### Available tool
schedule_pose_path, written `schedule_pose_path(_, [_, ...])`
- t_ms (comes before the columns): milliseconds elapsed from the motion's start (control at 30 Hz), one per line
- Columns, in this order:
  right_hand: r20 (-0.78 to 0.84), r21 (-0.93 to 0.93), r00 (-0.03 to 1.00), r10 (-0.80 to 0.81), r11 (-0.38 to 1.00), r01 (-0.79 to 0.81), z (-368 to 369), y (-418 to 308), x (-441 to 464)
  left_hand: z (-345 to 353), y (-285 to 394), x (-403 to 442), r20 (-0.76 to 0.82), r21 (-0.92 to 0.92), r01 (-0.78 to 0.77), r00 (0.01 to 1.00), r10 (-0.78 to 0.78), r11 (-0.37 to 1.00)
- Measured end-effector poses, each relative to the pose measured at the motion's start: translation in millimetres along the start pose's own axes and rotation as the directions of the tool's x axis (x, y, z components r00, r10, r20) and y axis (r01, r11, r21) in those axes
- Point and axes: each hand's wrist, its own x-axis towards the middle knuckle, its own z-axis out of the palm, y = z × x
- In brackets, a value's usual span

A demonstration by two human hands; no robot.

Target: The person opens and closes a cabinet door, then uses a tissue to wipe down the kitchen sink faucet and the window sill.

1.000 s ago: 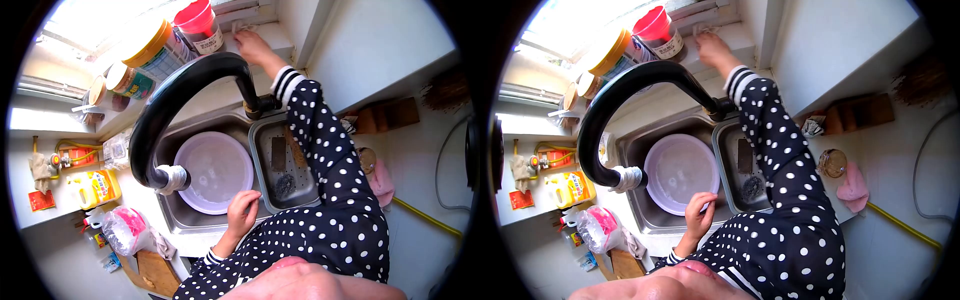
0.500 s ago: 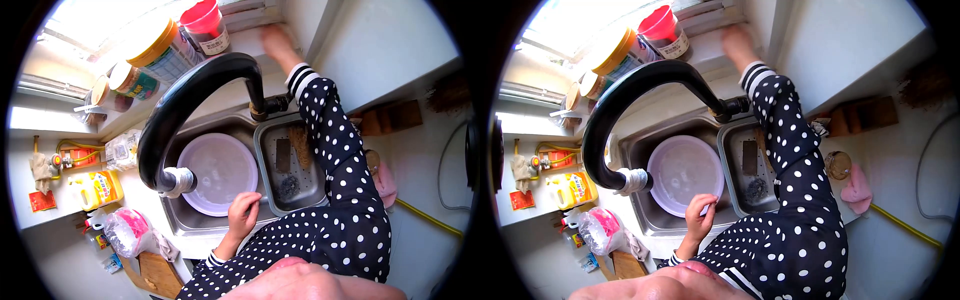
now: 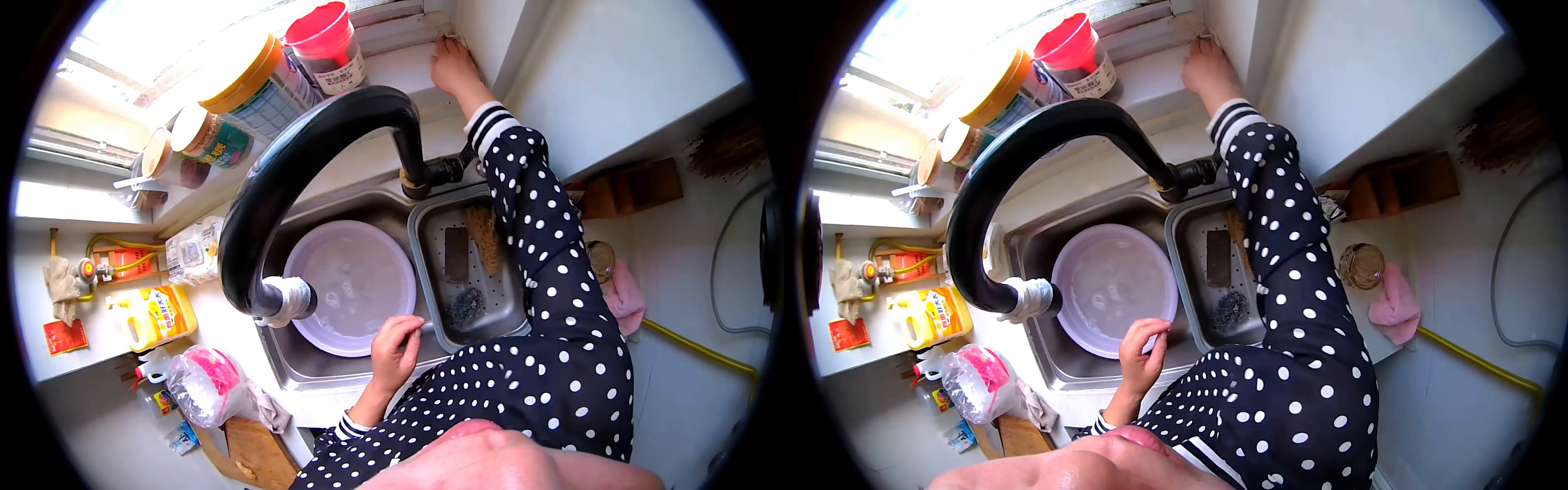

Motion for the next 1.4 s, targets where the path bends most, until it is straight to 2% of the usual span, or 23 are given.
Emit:
schedule_pose_path(67, [0.228, 0.038, 0.972, 0.055, 0.997, -0.066, -25, -10, 3, 2, 2, 1, -0.009, -0.002, -0.009, 1.000, 0.009, 1.000])
schedule_pose_path(267, [0.167, 0.003, 0.985, 0.037, 0.999, -0.038, -27, -5, -25, 2, 2, 5, 0.011, -0.031, 0.008, 1.000, -0.008, 0.999])
schedule_pose_path(367, [0.532, 0.130, 0.847, -0.019, 0.990, -0.059, -30, 2, 34, 4, -2, 11, 0.007, 0.005, -0.023, 1.000, 0.023, 1.000])
schedule_pose_path(400, [0.399, 0.121, 0.917, 0.017, 0.990, -0.071, -22, 1, 22, 5, -4, 15, 0.002, 0.019, -0.032, 0.999, 0.032, 0.999])
schedule_pose_path(500, [0.271, 0.071, 0.962, 0.007, 0.997, -0.027, -39, -22, -31, 5, -17, 28, -0.068, 0.032, -0.037, 0.997, 0.039, 0.999])
schedule_pose_path(533, [0.167, 0.200, 0.985, -0.035, 0.980, 0.001, -41, -20, -39, 3, -22, 37, -0.104, 0.065, -0.058, 0.992, 0.065, 0.996])
schedule_pose_path(633, [0.295, -0.007, 0.944, -0.149, 0.987, 0.158, -40, 0, -6, -6, -40, 87, -0.239, 0.160, -0.127, 0.957, 0.163, 0.979])
schedule_pose_path(667, [0.166, -0.038, 0.983, -0.073, 0.996, 0.081, -15, -4, -1, -8, -43, 108, -0.281, 0.159, -0.138, 0.943, 0.179, 0.978])
schedule_pose_path(767, [0.275, 0.112, 0.831, -0.484, 0.874, 0.472, 25, -30, 2, -15, -45, 165, -0.370, 0.211, -0.189, 0.893, 0.258, 0.959])
schedule_pose_path(800, [0.073, 0.346, 0.880, -0.470, 0.839, 0.420, 6, -52, -24, -16, -44, 182, -0.384, 0.217, -0.189, 0.886, 0.262, 0.958])
schedule_pose_path(833, [0.153, 0.328, 0.883, -0.443, 0.866, 0.378, 0, -49, -30, -16, -43, 195, -0.398, 0.222, -0.185, 0.879, 0.262, 0.957])
schedule_pose_path(900, [0.285, 0.268, 0.880, -0.380, 0.913, 0.307, -20, -28, -25, -17, -42, 206, -0.417, 0.156, -0.169, 0.882, 0.220, 0.973])
schedule_pose_path(933, [0.382, 0.107, 0.910, -0.160, 0.986, 0.128, -36, -23, -19, -17, -43, 212, -0.424, 0.080, -0.152, 0.889, 0.172, 0.985])
schedule_pose_path(967, [0.398, -0.034, 0.913, -0.092, 0.993, 0.115, -35, -13, -7, -16, -46, 211, -0.421, 0.008, -0.118, 0.900, 0.110, 0.993])
schedule_pose_path(1000, [0.324, -0.031, 0.943, -0.072, 0.996, 0.087, -31, -16, -6, -12, -47, 208, -0.423, -0.232, -0.175, 0.904, 0.063, 0.957])
schedule_pose_path(1033, [0.251, -0.024, 0.967, -0.050, 0.998, 0.058, -25, -21, -9, -13, -48, 203, -0.302, -0.620, -0.150, 0.951, -0.058, 0.770])
schedule_pose_path(1067, [0.251, 0.094, 0.956, -0.150, 0.987, 0.130, -20, -25, -18, -14, -48, 194, -0.147, -0.894, -0.078, 0.981, -0.124, 0.441])
schedule_pose_path(1100, [0.244, 0.211, 0.938, -0.246, 0.958, 0.196, -28, -34, -30, -15, -47, 184, 0.015, -0.999, 0.018, 0.992, -0.123, 0.027])
schedule_pose_path(1133, [0.221, 0.322, 0.916, -0.336, 0.911, 0.257, -33, -42, -38, -15, -46, 176, 0.043, -0.996, 0.033, 0.993, -0.108, -0.087])
schedule_pose_path(1233, [0.242, 0.256, 0.884, -0.400, 0.905, 0.340, -43, -25, -39, -9, -39, 162, 0.097, -0.901, 0.087, 0.995, -0.001, -0.424])
schedule_pose_path(1267, [0.236, 0.054, 0.923, -0.303, 0.953, 0.299, -56, -25, -42, -8, -35, 159, 0.131, -0.887, 0.103, 0.991, -0.032, -0.449])
schedule_pose_path(1367, [0.060, 0.283, 0.960, -0.275, 0.926, 0.248, -48, -31, -53, -4, -26, 149, 0.135, -0.818, 0.127, 0.991, 0.028, -0.562])
schedule_pose_path(1400, [0.072, 0.286, 0.959, -0.272, 0.927, 0.242, -48, -30, -55, -5, -21, 146, 0.151, -0.783, 0.118, 0.989, -0.003, -0.611])
